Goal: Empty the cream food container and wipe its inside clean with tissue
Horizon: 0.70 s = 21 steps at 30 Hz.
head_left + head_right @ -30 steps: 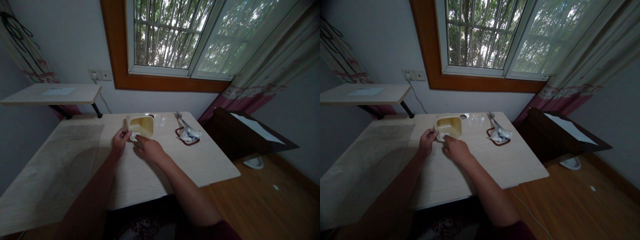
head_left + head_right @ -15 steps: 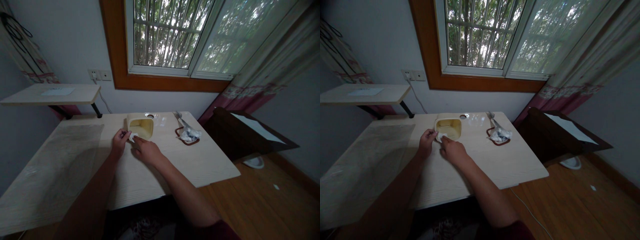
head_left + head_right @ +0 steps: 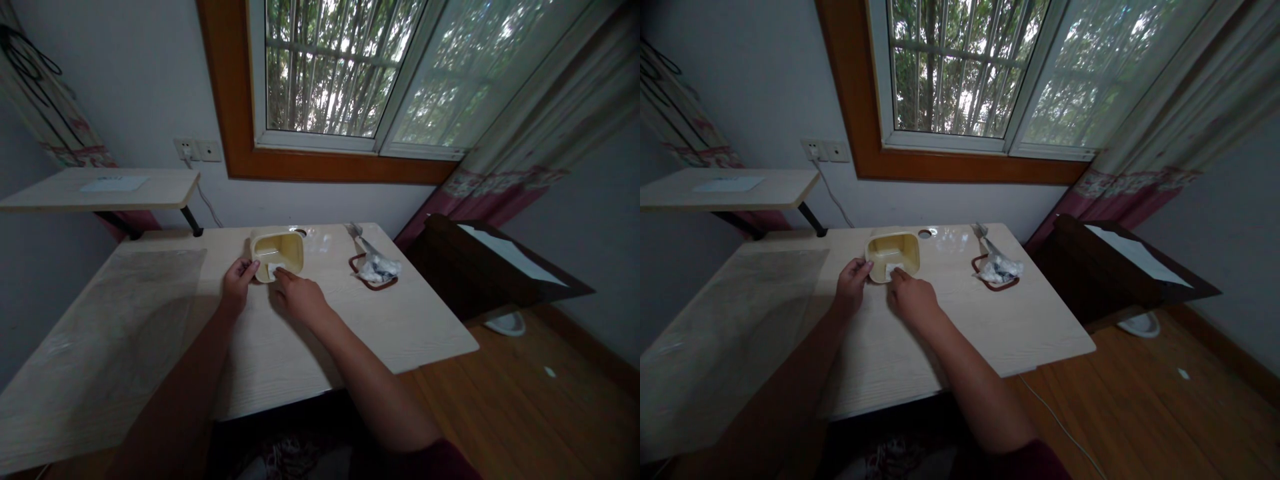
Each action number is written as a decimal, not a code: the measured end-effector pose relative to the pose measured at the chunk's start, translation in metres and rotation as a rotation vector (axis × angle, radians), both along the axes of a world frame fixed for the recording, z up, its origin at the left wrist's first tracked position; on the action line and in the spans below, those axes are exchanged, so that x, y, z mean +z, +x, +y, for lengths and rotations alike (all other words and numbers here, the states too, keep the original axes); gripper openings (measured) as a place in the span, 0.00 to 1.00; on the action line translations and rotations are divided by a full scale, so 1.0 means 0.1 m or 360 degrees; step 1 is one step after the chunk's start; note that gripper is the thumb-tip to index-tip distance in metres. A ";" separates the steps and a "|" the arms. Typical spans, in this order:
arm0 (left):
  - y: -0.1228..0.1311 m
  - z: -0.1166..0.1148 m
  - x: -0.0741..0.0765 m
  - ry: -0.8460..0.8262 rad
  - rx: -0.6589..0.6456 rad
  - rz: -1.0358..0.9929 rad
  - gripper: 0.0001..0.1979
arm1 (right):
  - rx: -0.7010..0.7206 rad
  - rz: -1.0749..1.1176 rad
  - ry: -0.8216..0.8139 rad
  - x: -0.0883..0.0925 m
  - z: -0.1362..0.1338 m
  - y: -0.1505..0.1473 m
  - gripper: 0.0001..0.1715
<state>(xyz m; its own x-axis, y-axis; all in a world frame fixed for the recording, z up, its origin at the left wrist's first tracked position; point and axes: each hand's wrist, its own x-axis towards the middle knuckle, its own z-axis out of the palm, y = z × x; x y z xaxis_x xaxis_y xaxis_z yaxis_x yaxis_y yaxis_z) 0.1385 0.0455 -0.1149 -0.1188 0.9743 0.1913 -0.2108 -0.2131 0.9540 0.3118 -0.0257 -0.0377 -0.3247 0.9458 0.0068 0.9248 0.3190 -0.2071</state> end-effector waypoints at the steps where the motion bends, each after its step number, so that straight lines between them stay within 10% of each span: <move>1: -0.01 0.00 0.00 -0.0003 -0.0009 -0.0008 0.18 | 0.0048 0.0029 0.0002 0.00 -0.01 -0.03 0.35; 21: -0.06 0.03 -0.01 -0.0019 0.0015 -0.0072 0.18 | 0.0131 0.0100 0.0025 -0.03 -0.04 -0.11 0.36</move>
<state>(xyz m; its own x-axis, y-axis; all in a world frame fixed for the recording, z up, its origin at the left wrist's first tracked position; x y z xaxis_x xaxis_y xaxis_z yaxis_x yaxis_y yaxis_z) 0.1326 0.0480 -0.1155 -0.1364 0.9752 0.1741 -0.2518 -0.2041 0.9460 0.3011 -0.0292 -0.0404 -0.3997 0.9156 0.0443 0.8808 0.3970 -0.2582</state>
